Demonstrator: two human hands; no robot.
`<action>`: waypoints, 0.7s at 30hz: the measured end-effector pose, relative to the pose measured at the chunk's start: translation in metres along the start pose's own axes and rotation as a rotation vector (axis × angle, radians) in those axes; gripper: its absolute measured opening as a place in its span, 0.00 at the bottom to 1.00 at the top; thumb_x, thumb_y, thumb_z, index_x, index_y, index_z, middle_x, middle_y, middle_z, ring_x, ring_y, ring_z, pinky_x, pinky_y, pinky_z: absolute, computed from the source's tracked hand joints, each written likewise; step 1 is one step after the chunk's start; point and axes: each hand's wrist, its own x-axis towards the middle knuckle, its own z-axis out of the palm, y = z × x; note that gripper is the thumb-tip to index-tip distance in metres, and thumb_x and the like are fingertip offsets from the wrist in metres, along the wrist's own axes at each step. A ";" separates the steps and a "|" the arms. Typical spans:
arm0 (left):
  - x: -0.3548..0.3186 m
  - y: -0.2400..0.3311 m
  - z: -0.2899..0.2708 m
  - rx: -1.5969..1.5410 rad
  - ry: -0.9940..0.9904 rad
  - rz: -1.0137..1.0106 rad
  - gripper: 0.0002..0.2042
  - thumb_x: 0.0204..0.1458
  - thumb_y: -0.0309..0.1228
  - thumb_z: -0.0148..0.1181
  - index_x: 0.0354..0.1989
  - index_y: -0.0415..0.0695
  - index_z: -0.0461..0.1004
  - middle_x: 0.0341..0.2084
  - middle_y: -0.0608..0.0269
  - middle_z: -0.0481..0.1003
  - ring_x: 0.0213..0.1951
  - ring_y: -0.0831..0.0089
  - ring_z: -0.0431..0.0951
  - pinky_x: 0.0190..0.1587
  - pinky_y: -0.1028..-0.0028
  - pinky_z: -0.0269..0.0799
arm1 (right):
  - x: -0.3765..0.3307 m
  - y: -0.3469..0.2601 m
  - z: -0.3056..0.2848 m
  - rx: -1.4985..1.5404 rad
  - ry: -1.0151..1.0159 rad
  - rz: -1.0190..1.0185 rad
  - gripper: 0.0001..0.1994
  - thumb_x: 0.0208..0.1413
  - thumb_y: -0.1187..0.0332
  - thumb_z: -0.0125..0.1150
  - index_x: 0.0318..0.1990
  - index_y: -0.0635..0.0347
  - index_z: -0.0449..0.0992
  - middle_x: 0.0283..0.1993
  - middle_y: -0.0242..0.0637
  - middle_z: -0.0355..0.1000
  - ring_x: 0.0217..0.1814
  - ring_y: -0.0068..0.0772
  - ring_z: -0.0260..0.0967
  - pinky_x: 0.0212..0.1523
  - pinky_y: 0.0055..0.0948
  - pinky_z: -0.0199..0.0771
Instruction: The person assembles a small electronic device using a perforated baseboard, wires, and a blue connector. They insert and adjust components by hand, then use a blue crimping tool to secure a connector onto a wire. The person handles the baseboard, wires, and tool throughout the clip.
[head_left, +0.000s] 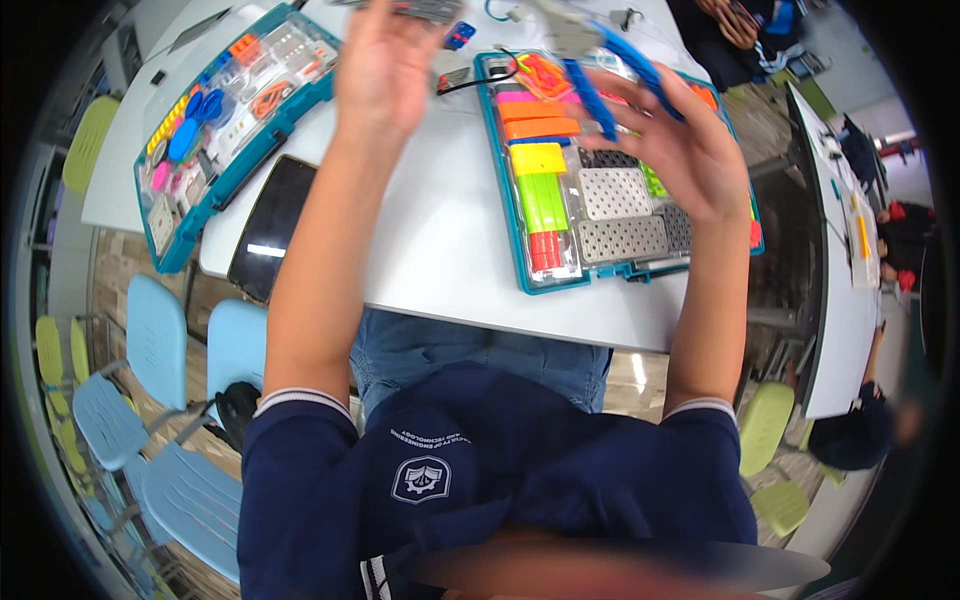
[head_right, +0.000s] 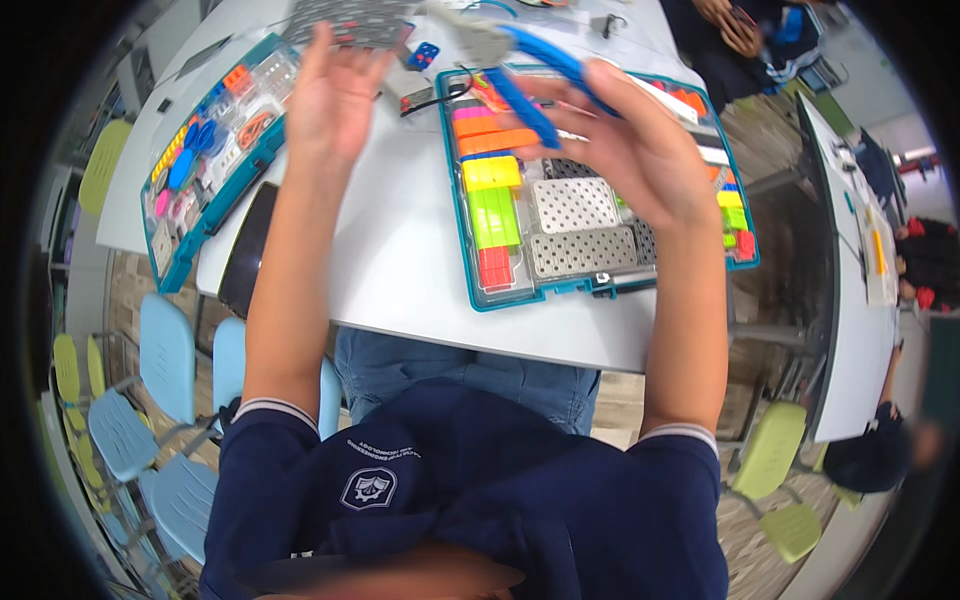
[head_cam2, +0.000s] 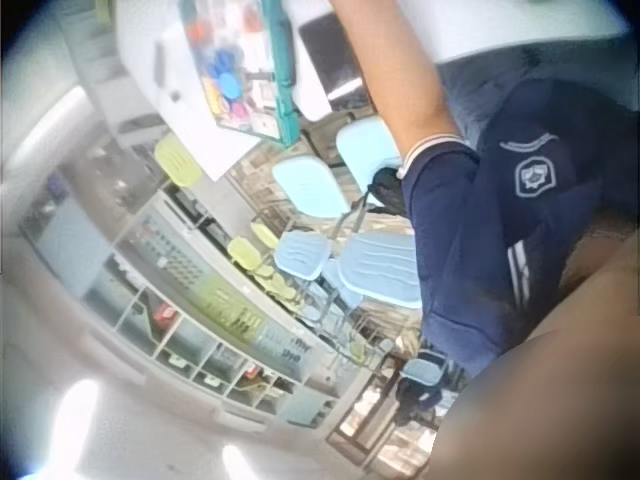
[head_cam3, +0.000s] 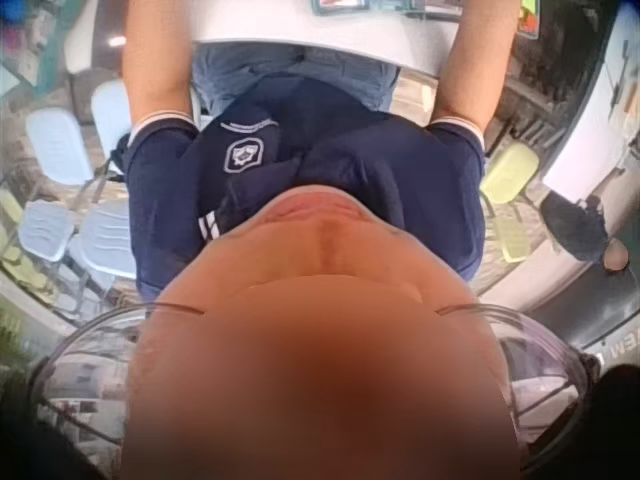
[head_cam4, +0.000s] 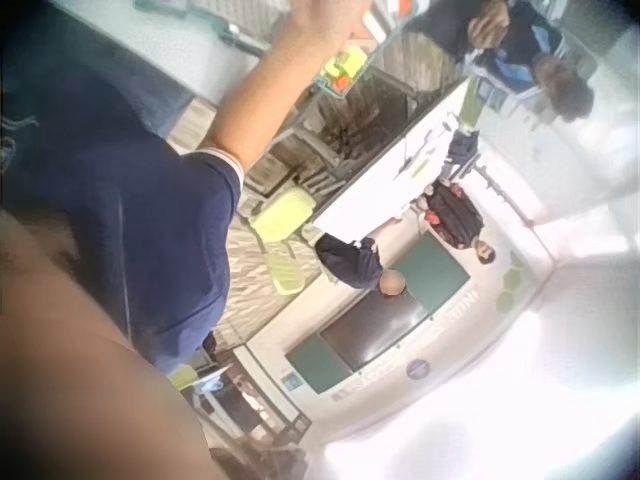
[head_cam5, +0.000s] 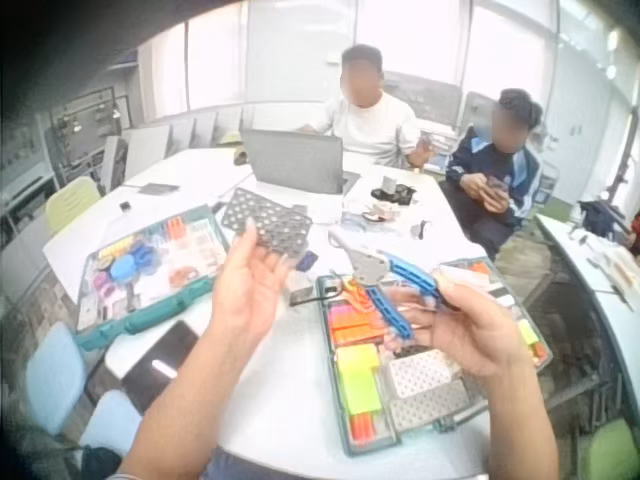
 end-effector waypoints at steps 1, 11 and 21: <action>-0.007 -0.007 0.007 -0.023 -0.017 -0.091 0.17 0.69 0.39 0.50 0.57 0.39 0.67 0.53 0.52 0.75 0.58 0.60 0.75 0.63 0.54 0.71 | -0.006 -0.001 -0.007 0.037 -0.141 -0.072 0.17 0.72 0.57 0.44 0.50 0.61 0.73 0.73 0.65 0.55 0.69 0.63 0.63 0.64 0.56 0.66; -0.033 -0.016 0.036 0.144 -0.168 -0.258 0.18 0.71 0.38 0.42 0.62 0.41 0.61 0.59 0.50 0.70 0.62 0.57 0.72 0.62 0.49 0.73 | -0.024 0.006 -0.027 -0.232 0.073 -0.157 0.11 0.64 0.63 0.55 0.45 0.61 0.69 0.59 0.50 0.65 0.64 0.40 0.61 0.67 0.39 0.55; -0.041 -0.014 0.036 0.090 -0.254 -0.268 0.21 0.72 0.39 0.38 0.69 0.42 0.54 0.62 0.53 0.66 0.63 0.58 0.70 0.64 0.47 0.69 | -0.022 0.016 0.003 -0.834 0.359 -0.223 0.13 0.66 0.59 0.59 0.38 0.60 0.70 0.41 0.33 0.63 0.45 0.27 0.57 0.51 0.28 0.57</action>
